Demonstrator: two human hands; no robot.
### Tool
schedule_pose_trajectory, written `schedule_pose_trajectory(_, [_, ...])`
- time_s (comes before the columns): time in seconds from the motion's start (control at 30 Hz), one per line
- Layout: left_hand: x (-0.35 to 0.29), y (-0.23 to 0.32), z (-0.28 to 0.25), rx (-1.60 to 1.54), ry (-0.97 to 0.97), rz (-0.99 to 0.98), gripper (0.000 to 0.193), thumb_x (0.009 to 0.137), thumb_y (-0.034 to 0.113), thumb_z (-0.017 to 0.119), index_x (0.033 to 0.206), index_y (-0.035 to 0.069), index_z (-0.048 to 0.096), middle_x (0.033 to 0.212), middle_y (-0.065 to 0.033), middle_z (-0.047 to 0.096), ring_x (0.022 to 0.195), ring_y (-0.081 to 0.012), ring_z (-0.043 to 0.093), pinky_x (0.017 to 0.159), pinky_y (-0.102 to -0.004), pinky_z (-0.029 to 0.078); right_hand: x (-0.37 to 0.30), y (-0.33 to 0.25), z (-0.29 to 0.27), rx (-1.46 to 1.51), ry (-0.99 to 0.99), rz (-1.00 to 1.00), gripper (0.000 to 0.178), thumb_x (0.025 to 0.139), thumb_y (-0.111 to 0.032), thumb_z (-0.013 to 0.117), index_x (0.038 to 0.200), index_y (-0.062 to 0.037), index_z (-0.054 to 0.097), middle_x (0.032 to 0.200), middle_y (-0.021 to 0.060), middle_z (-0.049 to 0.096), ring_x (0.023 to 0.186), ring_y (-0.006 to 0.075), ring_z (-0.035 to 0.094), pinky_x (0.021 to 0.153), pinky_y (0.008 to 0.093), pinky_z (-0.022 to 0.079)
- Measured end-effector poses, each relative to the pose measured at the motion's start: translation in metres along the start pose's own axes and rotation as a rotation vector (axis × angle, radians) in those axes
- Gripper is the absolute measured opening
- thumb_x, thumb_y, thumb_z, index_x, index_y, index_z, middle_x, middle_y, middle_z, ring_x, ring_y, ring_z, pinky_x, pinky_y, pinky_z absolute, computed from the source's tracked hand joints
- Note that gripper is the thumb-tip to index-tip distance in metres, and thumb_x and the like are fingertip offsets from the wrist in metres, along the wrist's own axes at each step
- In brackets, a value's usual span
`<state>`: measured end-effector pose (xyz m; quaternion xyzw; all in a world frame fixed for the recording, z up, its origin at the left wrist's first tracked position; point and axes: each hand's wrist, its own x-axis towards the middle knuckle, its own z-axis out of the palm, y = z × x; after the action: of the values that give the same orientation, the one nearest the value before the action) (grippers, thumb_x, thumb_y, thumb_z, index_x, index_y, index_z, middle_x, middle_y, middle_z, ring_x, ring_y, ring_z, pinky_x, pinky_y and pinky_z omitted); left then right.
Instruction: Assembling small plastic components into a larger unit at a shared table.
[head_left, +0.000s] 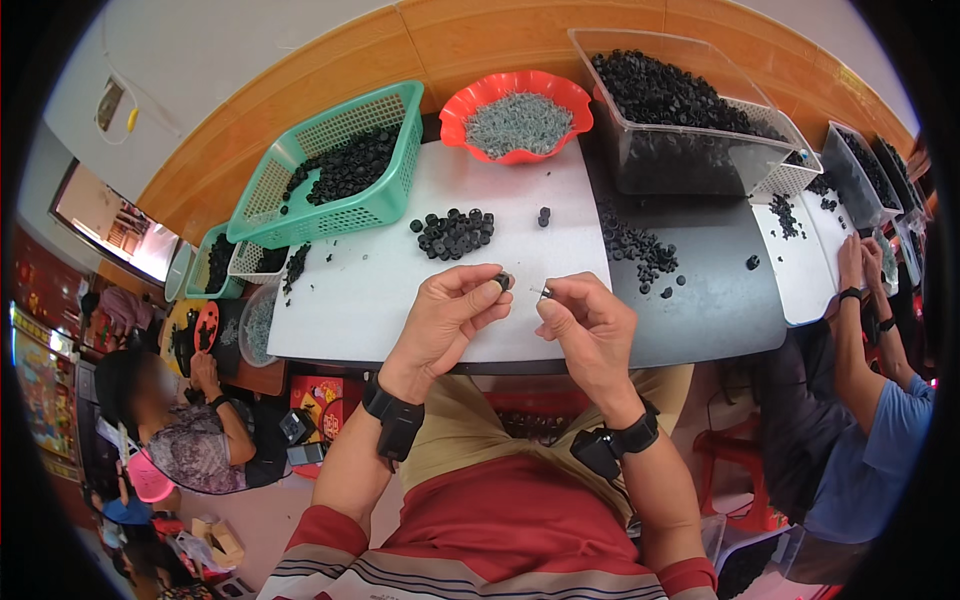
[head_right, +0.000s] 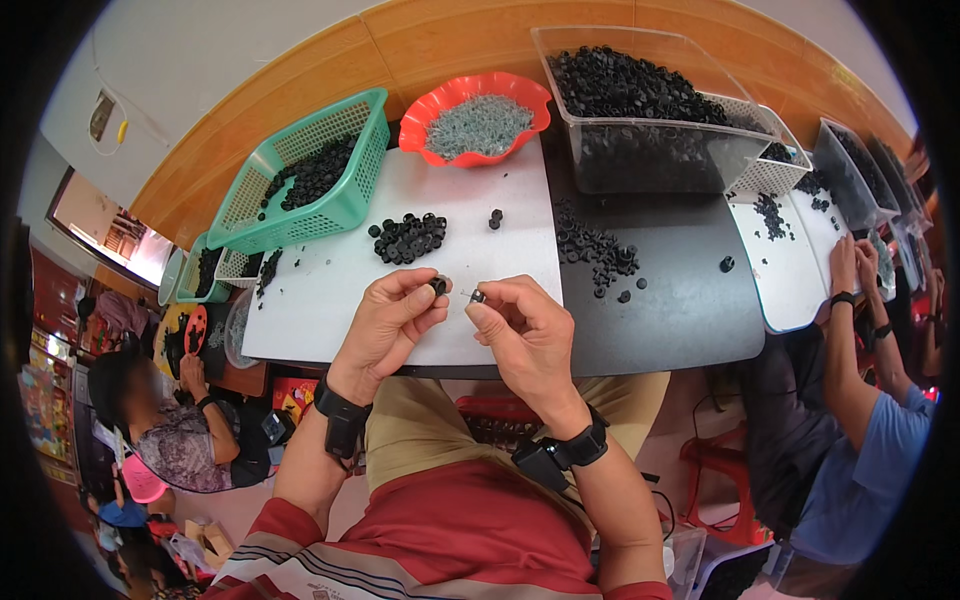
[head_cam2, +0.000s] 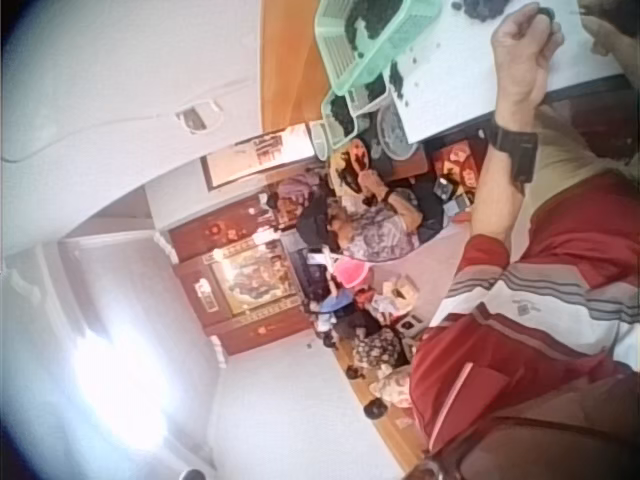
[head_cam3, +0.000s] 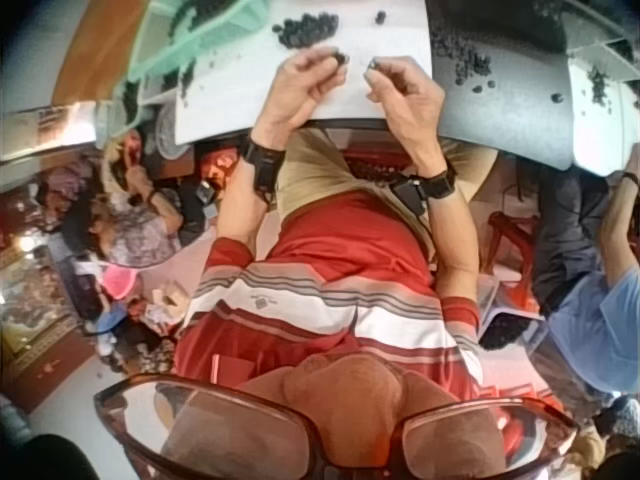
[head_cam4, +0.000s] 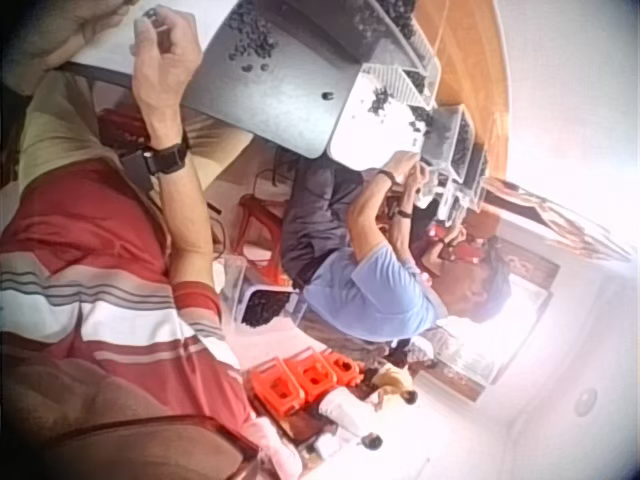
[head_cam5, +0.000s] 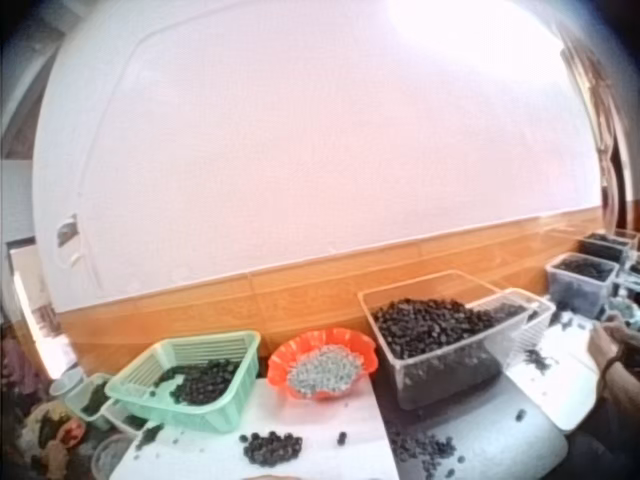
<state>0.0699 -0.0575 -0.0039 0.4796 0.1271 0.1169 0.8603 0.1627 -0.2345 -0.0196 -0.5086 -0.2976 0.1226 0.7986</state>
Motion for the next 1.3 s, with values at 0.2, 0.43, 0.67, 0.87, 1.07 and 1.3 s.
schedule_pose_trajectory(0.2, [-0.0002,-0.0004,0.0009,-0.021,-0.029,-0.013,0.026,0.095,0.001,0.067,0.121,-0.001,0.066,0.112,-0.0131,0.072,0.097,-0.0193,0.072,0.088,-0.0303,0.062,0.0000,-0.0001,-0.0001,0.016,-0.006,-0.011,0.018,0.091,-0.003,0.074,0.106,0.0033,0.068,0.093,0.0049,0.064,0.069,0.0076,0.062,0.059,0.0209,0.052])
schedule_pose_trajectory(0.43, [-0.0008,-0.0015,0.0013,-0.051,-0.039,-0.036,0.026,0.096,0.001,0.066,0.122,-0.002,0.065,0.112,-0.0139,0.072,0.097,-0.0194,0.072,0.087,-0.0301,0.063,-0.0002,-0.0001,0.0003,-0.022,-0.016,-0.029,0.018,0.091,0.000,0.074,0.107,0.0032,0.068,0.093,0.0056,0.064,0.068,0.0074,0.061,0.057,0.0209,0.050])
schedule_pose_trajectory(0.67, [-0.0013,-0.0039,0.0037,-0.115,-0.039,-0.060,0.026,0.097,0.000,0.064,0.122,-0.003,0.064,0.112,-0.0167,0.071,0.093,-0.0195,0.073,0.083,-0.0279,0.064,0.0003,0.0022,0.0009,-0.081,-0.035,-0.099,0.019,0.089,0.000,0.074,0.107,0.0032,0.068,0.090,0.0068,0.064,0.067,0.0085,0.060,0.057,0.0216,0.048])
schedule_pose_trajectory(0.87, [-0.0017,-0.0052,0.0021,-0.124,-0.047,-0.068,0.026,0.098,0.003,0.064,0.123,-0.003,0.063,0.109,-0.0156,0.070,0.092,-0.0193,0.072,0.081,-0.0286,0.064,0.0001,0.0059,0.0017,-0.142,-0.026,-0.126,0.018,0.088,0.000,0.075,0.105,0.0022,0.069,0.089,0.0075,0.065,0.067,0.0092,0.061,0.057,0.0227,0.048])
schedule_pose_trajectory(1.07, [-0.0007,-0.0070,0.0010,-0.135,-0.065,-0.079,0.026,0.098,0.006,0.064,0.123,-0.003,0.062,0.110,-0.0148,0.070,0.095,-0.0195,0.071,0.083,-0.0311,0.064,0.0005,0.0013,0.0024,-0.209,-0.031,-0.137,0.018,0.087,0.000,0.075,0.104,0.0000,0.070,0.088,0.0076,0.065,0.067,0.0098,0.061,0.057,0.0236,0.048])
schedule_pose_trajectory(1.3, [-0.0010,-0.0069,0.0031,-0.131,-0.075,-0.084,0.027,0.097,0.007,0.067,0.122,-0.002,0.063,0.110,-0.0147,0.070,0.097,-0.0204,0.071,0.086,-0.0322,0.063,0.0016,-0.0031,0.0052,-0.240,-0.027,-0.151,0.017,0.086,0.002,0.075,0.102,0.0001,0.071,0.088,0.0086,0.066,0.067,0.0113,0.061,0.057,0.0246,0.049])
